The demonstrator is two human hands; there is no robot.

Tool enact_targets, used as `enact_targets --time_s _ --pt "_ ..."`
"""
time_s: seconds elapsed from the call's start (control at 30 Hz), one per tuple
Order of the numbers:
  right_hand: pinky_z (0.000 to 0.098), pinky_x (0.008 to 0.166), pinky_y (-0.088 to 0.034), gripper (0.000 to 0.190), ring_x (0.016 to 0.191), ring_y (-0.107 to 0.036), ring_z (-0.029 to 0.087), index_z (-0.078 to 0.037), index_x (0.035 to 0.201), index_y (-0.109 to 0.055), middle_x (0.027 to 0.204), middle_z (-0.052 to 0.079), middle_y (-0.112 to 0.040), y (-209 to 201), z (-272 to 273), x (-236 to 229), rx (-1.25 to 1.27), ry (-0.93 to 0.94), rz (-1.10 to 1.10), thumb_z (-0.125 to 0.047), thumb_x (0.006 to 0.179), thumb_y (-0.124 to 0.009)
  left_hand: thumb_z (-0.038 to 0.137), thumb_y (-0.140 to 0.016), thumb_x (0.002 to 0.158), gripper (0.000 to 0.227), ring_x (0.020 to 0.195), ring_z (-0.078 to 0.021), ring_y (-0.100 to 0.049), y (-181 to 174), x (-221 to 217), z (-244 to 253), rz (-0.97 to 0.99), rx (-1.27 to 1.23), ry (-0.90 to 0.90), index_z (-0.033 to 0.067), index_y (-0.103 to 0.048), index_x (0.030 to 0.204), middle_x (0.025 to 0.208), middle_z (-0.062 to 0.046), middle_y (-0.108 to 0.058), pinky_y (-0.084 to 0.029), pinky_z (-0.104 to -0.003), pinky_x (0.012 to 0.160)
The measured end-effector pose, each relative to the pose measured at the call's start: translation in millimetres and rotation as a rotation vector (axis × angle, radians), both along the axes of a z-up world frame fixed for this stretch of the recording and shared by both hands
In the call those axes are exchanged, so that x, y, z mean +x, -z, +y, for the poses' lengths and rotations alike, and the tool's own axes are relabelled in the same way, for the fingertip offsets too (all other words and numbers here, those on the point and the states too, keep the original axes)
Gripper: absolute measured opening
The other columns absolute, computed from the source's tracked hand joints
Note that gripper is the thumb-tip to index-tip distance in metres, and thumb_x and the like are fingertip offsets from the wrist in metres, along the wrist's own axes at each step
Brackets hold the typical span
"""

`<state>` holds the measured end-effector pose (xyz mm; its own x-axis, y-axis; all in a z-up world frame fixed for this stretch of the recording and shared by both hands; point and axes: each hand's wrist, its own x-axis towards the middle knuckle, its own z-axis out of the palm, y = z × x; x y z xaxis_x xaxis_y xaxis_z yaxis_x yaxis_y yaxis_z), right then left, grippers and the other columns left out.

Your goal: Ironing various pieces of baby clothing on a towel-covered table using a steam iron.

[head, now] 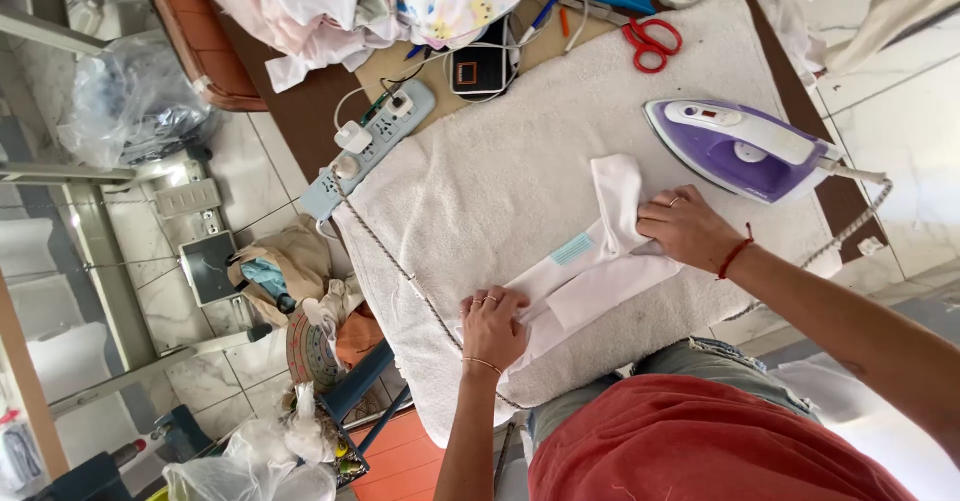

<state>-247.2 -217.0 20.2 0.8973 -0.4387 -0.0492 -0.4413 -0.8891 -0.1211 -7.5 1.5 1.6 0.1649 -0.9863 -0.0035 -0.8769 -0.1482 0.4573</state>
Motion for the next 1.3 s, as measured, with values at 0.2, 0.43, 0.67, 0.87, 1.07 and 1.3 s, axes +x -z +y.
enact_targets --time_s 0.2,0.43,0.67,0.87,1.07,1.3 --pt "0.0313 0.076 -0.035 0.027 0.09 -0.049 0.013 -0.023 0.073 -0.049 0.09 -0.013 -0.056 5 2 -2 0.26 0.22 -0.095 -0.047 0.068 -0.06 0.025 -0.054 0.063 0.012 0.069 -0.0162 -0.055 -26 -25 -71 0.159 0.146 -0.07 0.0288 -0.058 0.073 0.067 0.005 -0.05 -0.04 -0.034 0.071" --pt "0.0331 0.067 -0.044 0.021 0.074 -0.054 0.023 -0.02 0.073 -0.053 0.069 0.002 -0.046 12 -6 -5 0.798 0.359 0.005 -0.036 0.067 -0.066 0.048 -0.066 0.065 0.054 0.079 -0.0192 -0.06 0 -76 -153 1.073 0.497 -0.512 0.0076 -0.055 0.099 0.077 -0.006 -0.063 -0.047 -0.03 0.075" --pt "0.0371 0.081 -0.039 0.025 0.088 -0.051 0.03 -0.012 0.088 -0.056 0.089 0.009 -0.057 -21 -22 5 0.885 0.24 -0.009 -0.016 0.066 -0.066 -0.004 -0.055 0.069 0.017 0.07 -0.0265 -0.061 -8 -94 -111 2.15 -0.114 -1.017 0.0039 -0.063 0.081 0.082 -0.012 -0.062 -0.05 -0.034 0.064" --pt "0.0322 0.079 -0.042 0.014 0.083 -0.048 0.023 -0.018 0.082 -0.062 0.084 0.001 -0.06 -1 -35 16 0.769 0.098 0.139 -0.029 0.075 -0.059 0.008 -0.07 0.072 0.043 0.081 -0.0265 -0.061 -2 -94 -71 1.642 -0.332 -1.439 0.0097 -0.04 0.103 0.094 -0.013 -0.054 -0.053 -0.038 0.073" --pt "0.0332 0.071 -0.043 0.026 0.081 -0.049 0.021 -0.02 0.067 -0.054 0.068 -0.002 -0.056 26 -34 34 0.593 0.056 0.213 -0.041 0.08 -0.048 0.003 -0.063 0.071 0.05 0.074 -0.0086 -0.056 -16 -93 -44 0.98 -0.2 -1.238 0.0155 -0.038 0.113 0.092 -0.002 -0.05 -0.05 -0.017 0.056" --pt "0.0326 0.07 -0.042 0.03 0.081 -0.051 0.018 -0.024 0.065 -0.051 0.066 -0.004 -0.055 50 -15 39 0.258 -0.019 0.18 -0.05 0.078 -0.044 0.005 -0.052 0.076 0.027 0.088 -0.0181 -0.055 -30 -96 -51 -0.028 -0.188 -0.619 0.0245 -0.055 0.095 0.11 -0.005 -0.049 -0.041 -0.034 0.076"
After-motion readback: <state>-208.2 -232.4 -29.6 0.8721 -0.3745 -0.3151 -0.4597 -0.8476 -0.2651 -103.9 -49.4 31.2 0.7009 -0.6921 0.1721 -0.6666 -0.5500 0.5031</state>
